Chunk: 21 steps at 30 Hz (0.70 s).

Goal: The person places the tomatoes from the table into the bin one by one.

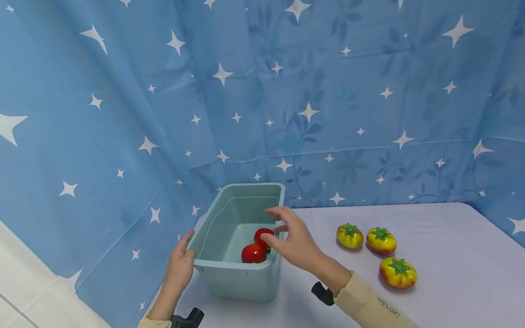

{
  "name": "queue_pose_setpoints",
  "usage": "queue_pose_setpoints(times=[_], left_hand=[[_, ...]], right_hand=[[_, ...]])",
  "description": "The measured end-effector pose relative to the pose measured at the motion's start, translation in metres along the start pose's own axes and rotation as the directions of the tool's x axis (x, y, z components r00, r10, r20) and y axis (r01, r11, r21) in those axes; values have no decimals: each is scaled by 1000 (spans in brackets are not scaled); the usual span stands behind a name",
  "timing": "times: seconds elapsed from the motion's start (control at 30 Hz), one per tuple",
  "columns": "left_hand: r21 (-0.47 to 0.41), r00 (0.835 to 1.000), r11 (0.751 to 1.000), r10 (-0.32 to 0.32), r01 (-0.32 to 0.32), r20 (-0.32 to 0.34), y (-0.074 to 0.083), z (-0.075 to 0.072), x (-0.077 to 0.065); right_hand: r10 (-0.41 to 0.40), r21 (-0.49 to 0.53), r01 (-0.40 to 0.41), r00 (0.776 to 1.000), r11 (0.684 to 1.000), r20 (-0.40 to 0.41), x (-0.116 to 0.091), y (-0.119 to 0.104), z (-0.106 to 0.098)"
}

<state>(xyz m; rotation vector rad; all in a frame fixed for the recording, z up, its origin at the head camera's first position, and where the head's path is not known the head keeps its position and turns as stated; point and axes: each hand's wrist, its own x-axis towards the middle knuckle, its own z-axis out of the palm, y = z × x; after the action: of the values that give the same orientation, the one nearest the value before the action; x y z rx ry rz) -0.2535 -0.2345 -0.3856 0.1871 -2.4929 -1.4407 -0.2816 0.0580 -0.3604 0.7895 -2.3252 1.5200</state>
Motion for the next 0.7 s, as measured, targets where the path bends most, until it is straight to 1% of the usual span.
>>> queue_pose_setpoints(times=[0.13,0.3,0.37,0.53,0.6,0.67,0.7], left_hand=[[10,1000,1000,-5,5,0,1,0,0],[21,1000,999,-24,24,-4,2,0,1],[22,1000,1000,-17,17,0,2,0,1],[26,1000,1000,0,0,1,1,0,1],[32,1000,999,-24,24,4,2,0,1],[40,999,998,-44,43,9,2,0,1],[43,999,998,-45,44,11,3,0,0]], right_hand=[[11,-25,-13,997,1000,-79,-5,12,-21],[30,-86,-41,990,995,-135,-13,27,-52],[35,-118,-53,988,992,-152,-18,23,-65],[30,-193,-70,978,979,-205,-31,30,-96],[35,-219,-85,974,972,-222,-35,43,-106],[47,-248,-105,973,963,-228,-39,49,-116],[66,-260,-127,971,957,-231,-42,51,-122]])
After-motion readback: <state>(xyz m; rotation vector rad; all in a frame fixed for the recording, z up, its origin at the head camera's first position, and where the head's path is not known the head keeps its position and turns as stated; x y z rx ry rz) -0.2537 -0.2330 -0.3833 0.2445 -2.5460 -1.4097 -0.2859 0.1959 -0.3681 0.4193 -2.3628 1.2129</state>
